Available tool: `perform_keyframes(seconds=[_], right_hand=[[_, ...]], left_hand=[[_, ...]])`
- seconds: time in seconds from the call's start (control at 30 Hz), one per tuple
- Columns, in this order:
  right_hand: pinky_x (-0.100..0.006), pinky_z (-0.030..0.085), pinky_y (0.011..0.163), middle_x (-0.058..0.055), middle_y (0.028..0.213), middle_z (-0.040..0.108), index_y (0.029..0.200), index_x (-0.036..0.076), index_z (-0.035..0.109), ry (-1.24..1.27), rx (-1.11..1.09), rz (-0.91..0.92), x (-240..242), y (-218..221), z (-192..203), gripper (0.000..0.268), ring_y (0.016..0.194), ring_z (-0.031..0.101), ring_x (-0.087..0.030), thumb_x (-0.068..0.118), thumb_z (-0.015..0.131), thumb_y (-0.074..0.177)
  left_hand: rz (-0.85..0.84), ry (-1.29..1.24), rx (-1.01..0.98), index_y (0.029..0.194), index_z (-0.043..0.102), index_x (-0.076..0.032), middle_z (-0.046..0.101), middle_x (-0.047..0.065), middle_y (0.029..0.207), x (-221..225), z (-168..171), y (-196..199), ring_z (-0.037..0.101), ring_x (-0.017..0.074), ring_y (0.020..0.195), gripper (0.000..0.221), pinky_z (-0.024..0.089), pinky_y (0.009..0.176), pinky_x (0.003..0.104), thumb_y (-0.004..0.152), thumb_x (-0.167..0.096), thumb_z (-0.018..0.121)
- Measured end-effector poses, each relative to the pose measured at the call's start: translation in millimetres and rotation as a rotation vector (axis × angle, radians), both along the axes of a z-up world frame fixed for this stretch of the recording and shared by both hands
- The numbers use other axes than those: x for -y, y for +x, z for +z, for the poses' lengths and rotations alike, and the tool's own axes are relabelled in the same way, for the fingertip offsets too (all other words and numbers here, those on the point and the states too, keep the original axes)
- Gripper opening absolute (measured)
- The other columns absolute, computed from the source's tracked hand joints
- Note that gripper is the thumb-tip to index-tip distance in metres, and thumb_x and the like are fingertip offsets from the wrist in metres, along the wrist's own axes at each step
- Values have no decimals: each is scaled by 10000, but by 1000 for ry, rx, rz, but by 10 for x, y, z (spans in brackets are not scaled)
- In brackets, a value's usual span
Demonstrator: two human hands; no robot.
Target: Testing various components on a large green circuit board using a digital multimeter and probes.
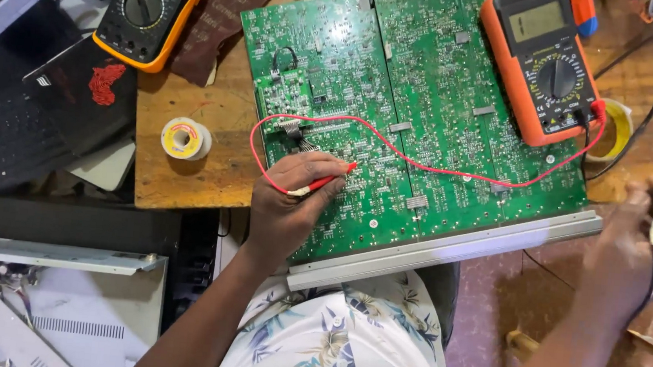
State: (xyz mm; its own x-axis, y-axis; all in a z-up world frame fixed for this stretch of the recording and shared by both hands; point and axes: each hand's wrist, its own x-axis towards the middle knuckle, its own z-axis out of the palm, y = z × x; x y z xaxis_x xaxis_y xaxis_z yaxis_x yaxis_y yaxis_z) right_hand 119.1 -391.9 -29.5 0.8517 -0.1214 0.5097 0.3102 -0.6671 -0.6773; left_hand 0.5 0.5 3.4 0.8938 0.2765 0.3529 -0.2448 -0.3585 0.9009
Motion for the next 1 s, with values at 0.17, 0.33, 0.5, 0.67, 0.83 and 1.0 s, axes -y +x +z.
perform_keyframes(seconds=[0.17, 0.33, 0.5, 0.67, 0.83, 1.0], right_hand=[[-440, 549, 901, -154, 1191, 786, 1406, 39, 811, -283, -174, 9, 165, -76, -152, 191, 1038, 720, -311, 46, 660, 1289], [-384, 499, 781, -94, 1040, 750, 1342, 57, 846, -156, -240, -44, -38, -176, -111, 221, 900, 649, -232, 67, 642, 1258], [-328, 520, 861, -75, 1073, 754, 1249, 32, 808, -26, -407, -58, -262, -576, 136, 192, 984, 665, -174, 59, 618, 1226], [-310, 508, 925, -66, 1142, 759, 1259, 52, 791, 14, -514, -68, -484, -928, 387, 171, 1058, 666, -163, 51, 627, 1210], [-324, 519, 927, -59, 1153, 757, 1252, 52, 789, -33, -542, -42, -358, -871, 362, 147, 1068, 672, -168, 51, 653, 1197], [-268, 567, 898, -121, 989, 732, 1572, 69, 649, 36, -371, -58, -370, -751, 532, 267, 859, 683, -149, 157, 452, 1414]], left_hand=[[6, 15, -12, 1074, 808, -79, 812, 83, 1094, -5, 1, -5, 778, 233, 1079, 115, 596, 1032, 367, 974, -21, 805], [-17, -11, -25, 1085, 800, -71, 811, 89, 1098, -102, 33, -15, 770, 244, 1091, 114, 607, 1038, 376, 979, -31, 803], [-50, -162, -190, 1066, 810, -64, 797, 77, 1068, -398, 94, -31, 753, 188, 1050, 111, 614, 962, 297, 961, -30, 819], [-101, -59, -256, 1073, 807, -76, 789, 68, 1075, -686, 171, -30, 736, 183, 1050, 107, 600, 932, 301, 970, -48, 813], [-144, -49, -279, 1081, 808, -81, 794, 68, 1088, -701, 199, -23, 734, 182, 1065, 103, 584, 941, 308, 978, -79, 809], [-23, -179, -255, 1121, 788, -68, 768, 64, 1098, -605, 190, -74, 728, 150, 1022, 104, 611, 847, 245, 1017, -65, 791]])
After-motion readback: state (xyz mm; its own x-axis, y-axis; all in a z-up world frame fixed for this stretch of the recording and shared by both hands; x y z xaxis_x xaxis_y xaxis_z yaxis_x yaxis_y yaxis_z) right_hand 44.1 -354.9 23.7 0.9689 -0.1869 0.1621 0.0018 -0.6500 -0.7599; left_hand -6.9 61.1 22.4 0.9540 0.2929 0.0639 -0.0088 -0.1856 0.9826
